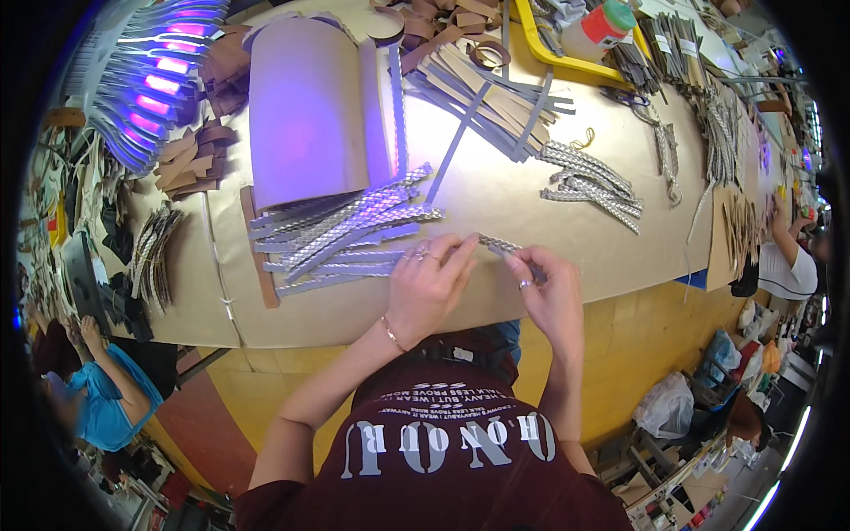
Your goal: The person repeatedly picks up silver braided straps and aligns them with flat strips on a workbench, then ties small rubber bands around the ends to secure them. The person handles each strap one at a time, placing finished units on the table.
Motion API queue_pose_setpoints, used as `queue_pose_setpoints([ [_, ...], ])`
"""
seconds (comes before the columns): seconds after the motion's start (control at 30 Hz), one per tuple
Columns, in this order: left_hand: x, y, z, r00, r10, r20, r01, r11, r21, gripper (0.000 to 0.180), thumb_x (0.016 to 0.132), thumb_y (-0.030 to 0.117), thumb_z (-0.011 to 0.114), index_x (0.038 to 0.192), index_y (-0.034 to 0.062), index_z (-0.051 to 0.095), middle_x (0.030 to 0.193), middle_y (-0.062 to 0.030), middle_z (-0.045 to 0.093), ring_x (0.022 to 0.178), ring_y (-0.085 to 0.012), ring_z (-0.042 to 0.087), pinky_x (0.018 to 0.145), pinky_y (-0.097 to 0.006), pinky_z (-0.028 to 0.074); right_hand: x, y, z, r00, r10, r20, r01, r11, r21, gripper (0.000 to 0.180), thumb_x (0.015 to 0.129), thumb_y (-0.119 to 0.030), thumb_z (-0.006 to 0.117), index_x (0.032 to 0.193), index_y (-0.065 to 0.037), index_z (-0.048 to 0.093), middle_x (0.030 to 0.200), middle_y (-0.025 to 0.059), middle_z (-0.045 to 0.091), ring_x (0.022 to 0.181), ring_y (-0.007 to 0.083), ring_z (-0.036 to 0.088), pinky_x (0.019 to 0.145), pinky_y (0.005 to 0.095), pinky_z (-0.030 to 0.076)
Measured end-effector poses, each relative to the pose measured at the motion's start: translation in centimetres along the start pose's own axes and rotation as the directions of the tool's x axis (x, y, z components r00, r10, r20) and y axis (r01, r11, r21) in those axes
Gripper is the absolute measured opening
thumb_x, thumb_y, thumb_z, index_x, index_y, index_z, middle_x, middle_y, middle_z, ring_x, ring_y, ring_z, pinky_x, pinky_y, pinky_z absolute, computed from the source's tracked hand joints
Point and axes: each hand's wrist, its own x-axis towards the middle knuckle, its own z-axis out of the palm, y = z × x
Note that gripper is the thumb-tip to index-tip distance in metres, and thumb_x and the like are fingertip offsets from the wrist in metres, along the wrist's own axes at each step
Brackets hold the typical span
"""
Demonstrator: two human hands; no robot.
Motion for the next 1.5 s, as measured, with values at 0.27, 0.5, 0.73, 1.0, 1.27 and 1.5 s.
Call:
queue_pose_setpoints([
  [0.27, -0.1, -0.4, 1.0, 0.993, 0.104, 0.056, -0.114, 0.966, 0.234, 0.035, 0.082, 0.014, 0.073, 0.115, 0.0046, 0.069, 0.104, -0.0071, 0.058, 0.086, -0.0245, 0.06, 0.072, -0.037, 0.049, 1.8, -0.1, 1.7, 0.993, -0.121, -0.015, 0.119, 0.988, -0.103, 0.018, 0.092, -0.016, 0.066, 0.089, 0.001, 0.068, 0.081, 0.015, 0.065, 0.072, 0.0306, 0.064, 0.066, 0.0378, 0.049],
  [0.5, -0.2, -0.6, 1.1, 0.99, 0.128, 0.067, -0.14, 0.96, 0.243, 0.038, 0.082, 0.014, 0.073, 0.118, 0.0037, 0.068, 0.106, -0.0077, 0.059, 0.086, -0.0249, 0.059, 0.072, -0.038, 0.048, 1.6, 0.1, 2.3, 0.985, -0.152, -0.078, 0.142, 0.982, -0.124, 0.017, 0.092, -0.016, 0.065, 0.087, 0.0, 0.067, 0.079, 0.0143, 0.063, 0.071, 0.0318, 0.063, 0.066, 0.0395, 0.048],
  [0.73, -0.1, -0.5, 0.9, 0.988, 0.124, 0.094, -0.145, 0.954, 0.264, 0.039, 0.082, 0.014, 0.073, 0.119, 0.0038, 0.067, 0.108, -0.0078, 0.059, 0.087, -0.0244, 0.059, 0.073, -0.037, 0.046, 1.5, 0.0, 2.7, 0.979, -0.163, -0.123, 0.14, 0.974, -0.176, 0.016, 0.091, -0.016, 0.065, 0.085, -0.001, 0.067, 0.078, 0.0138, 0.061, 0.072, 0.0325, 0.061, 0.066, 0.0412, 0.046],
  [1.0, -0.8, 0.1, 1.2, 0.988, 0.12, 0.098, -0.148, 0.914, 0.378, 0.046, 0.081, 0.017, 0.073, 0.125, 0.009, 0.066, 0.11, -0.0059, 0.06, 0.088, -0.0204, 0.058, 0.075, -0.036, 0.042, 1.5, -0.2, 2.9, 0.979, -0.159, -0.131, 0.13, 0.97, -0.206, 0.016, 0.089, -0.018, 0.066, 0.085, -0.003, 0.067, 0.08, 0.013, 0.063, 0.075, 0.0322, 0.062, 0.067, 0.0418, 0.048],
  [1.27, -0.3, 1.2, 1.4, 0.975, 0.102, 0.199, -0.202, 0.784, 0.587, 0.046, 0.08, 0.017, 0.069, 0.125, 0.0082, 0.065, 0.111, -0.0044, 0.06, 0.083, -0.0179, 0.058, 0.074, -0.034, 0.041, 1.2, 0.0, 2.6, 0.981, -0.087, -0.173, 0.047, 0.974, -0.221, 0.018, 0.088, -0.02, 0.069, 0.083, -0.003, 0.069, 0.077, 0.0126, 0.066, 0.067, 0.03, 0.064, 0.062, 0.0387, 0.049],
  [1.5, -0.1, 2.0, 1.2, 0.951, 0.096, 0.293, -0.275, 0.694, 0.665, 0.043, 0.083, 0.018, 0.066, 0.124, 0.0032, 0.064, 0.111, -0.0049, 0.062, 0.081, -0.0168, 0.057, 0.074, -0.033, 0.042, 0.7, 1.5, -0.1, 0.995, 0.081, -0.055, -0.085, 0.995, -0.058, 0.021, 0.089, -0.021, 0.07, 0.085, -0.001, 0.071, 0.068, 0.0136, 0.066, 0.055, 0.022, 0.06, 0.055, 0.0342, 0.046],
])
